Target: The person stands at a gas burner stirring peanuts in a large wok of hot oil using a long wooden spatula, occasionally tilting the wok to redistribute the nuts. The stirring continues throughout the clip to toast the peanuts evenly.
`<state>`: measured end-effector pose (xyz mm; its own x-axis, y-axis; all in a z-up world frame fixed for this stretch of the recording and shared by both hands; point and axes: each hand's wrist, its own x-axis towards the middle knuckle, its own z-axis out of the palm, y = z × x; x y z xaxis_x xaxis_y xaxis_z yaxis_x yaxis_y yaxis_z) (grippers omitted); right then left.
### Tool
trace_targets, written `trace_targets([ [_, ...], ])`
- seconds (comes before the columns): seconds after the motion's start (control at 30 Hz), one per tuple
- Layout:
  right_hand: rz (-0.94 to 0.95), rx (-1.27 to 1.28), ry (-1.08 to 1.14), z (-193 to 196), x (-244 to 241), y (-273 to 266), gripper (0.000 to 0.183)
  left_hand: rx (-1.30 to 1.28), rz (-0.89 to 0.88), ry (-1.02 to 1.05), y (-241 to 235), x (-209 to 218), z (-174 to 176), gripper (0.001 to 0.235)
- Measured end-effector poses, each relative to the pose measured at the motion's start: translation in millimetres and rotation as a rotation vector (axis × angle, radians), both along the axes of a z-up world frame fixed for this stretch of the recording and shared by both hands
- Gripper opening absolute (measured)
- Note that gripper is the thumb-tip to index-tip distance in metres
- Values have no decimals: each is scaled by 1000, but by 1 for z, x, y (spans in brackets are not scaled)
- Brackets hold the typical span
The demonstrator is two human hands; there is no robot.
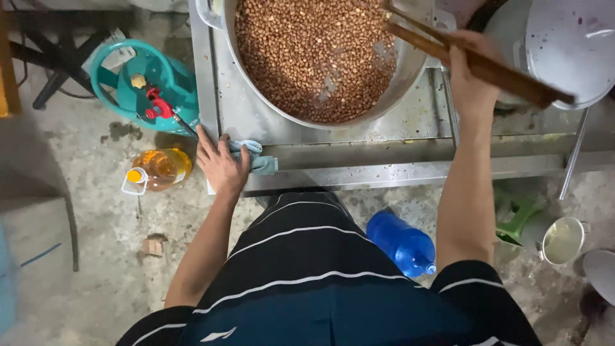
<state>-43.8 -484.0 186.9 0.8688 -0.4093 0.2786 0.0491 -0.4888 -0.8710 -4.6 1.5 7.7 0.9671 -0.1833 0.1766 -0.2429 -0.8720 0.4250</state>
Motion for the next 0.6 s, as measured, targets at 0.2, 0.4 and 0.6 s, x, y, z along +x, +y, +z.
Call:
trace_targets([
  [0.2, -44, -256, -113, -54, 15, 60, 16, 29, 11, -3, 1, 0, -4, 52],
  [0.4, 289, -101, 1, -14, 4, 103, 21, 15, -6, 15, 3, 0, -4, 52],
  [0.6, 359, -62, 269, 55, -48, 102, 24, 1, 2, -15, 1, -4, -3, 52],
])
